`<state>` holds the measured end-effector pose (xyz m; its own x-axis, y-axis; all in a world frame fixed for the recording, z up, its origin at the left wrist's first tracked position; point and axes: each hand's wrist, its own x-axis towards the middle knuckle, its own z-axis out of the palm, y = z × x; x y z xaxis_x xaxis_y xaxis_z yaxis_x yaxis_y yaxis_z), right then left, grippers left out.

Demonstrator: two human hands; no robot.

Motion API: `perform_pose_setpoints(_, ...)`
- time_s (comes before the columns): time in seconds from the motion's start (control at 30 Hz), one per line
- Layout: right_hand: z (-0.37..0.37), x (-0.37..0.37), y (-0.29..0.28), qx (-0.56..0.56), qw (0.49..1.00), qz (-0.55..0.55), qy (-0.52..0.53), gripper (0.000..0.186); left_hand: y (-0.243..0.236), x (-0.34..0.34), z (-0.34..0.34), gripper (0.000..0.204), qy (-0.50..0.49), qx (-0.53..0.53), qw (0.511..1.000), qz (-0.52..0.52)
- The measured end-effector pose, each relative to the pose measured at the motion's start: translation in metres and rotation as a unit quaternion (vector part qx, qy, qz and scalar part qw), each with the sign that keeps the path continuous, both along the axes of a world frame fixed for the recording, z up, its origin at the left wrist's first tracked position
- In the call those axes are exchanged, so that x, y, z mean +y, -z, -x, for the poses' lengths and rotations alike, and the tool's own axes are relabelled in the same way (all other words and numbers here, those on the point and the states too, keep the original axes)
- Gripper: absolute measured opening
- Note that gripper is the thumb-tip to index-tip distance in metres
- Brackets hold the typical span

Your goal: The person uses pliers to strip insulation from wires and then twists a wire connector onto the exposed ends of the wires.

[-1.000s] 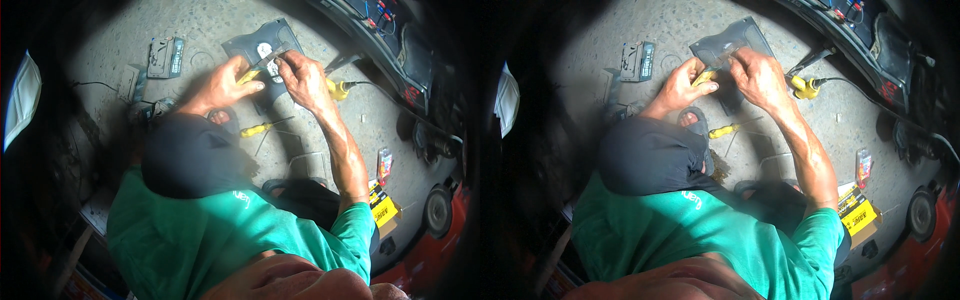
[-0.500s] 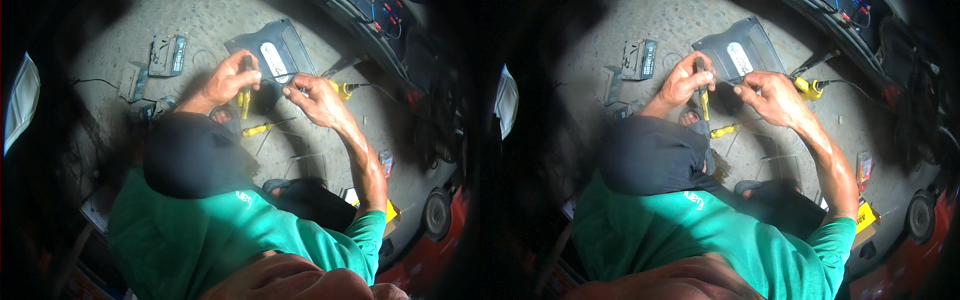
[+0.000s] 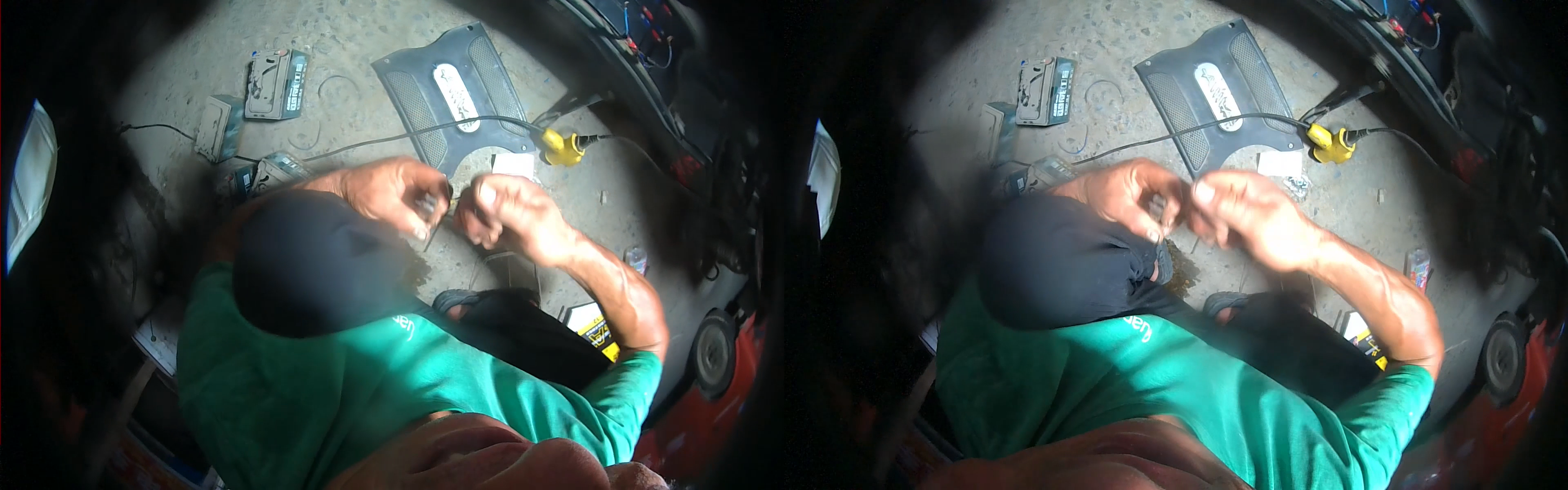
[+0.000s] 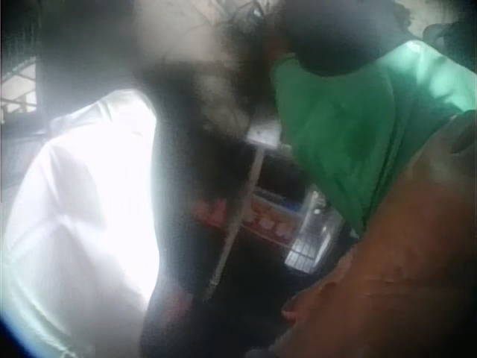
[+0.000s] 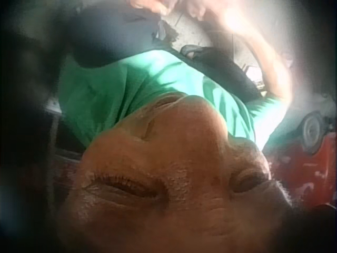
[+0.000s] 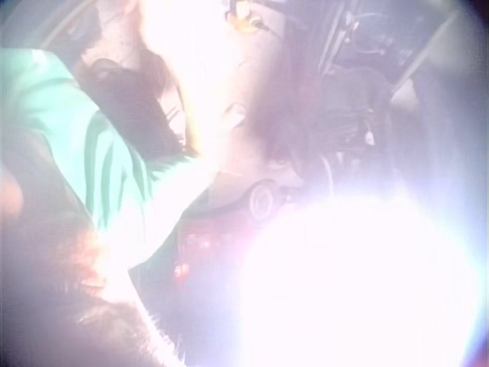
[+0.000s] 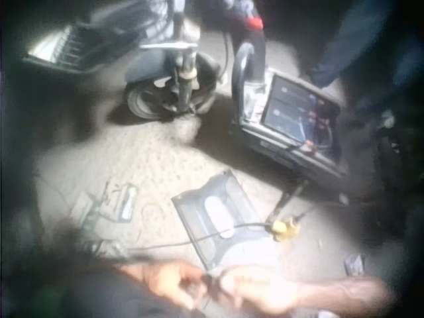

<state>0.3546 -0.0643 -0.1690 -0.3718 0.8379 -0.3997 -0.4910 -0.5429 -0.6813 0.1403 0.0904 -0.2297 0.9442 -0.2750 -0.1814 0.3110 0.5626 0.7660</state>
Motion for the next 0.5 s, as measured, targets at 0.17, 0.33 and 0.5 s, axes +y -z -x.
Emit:
perform_pose_setpoints(0.17,-0.003,-0.008,-0.033,-0.01,0.999,-0.047,0.014,0.046,-0.012,0.004,-0.015,0.026,0.015,-0.095,0.995,0.021)
perform_pose_setpoints(0.33,-0.098,-0.101,-0.031,0.065,0.869,0.218,0.44,0.054,-0.002,0.026,0.047,0.014,-0.339,-0.11,0.893,0.275)
perform_pose_setpoints(0.5,-0.089,-0.025,-0.017,0.076,0.912,0.165,0.368,0.044,-0.002,0.033,0.028,0.002,-0.248,0.022,0.967,0.051)
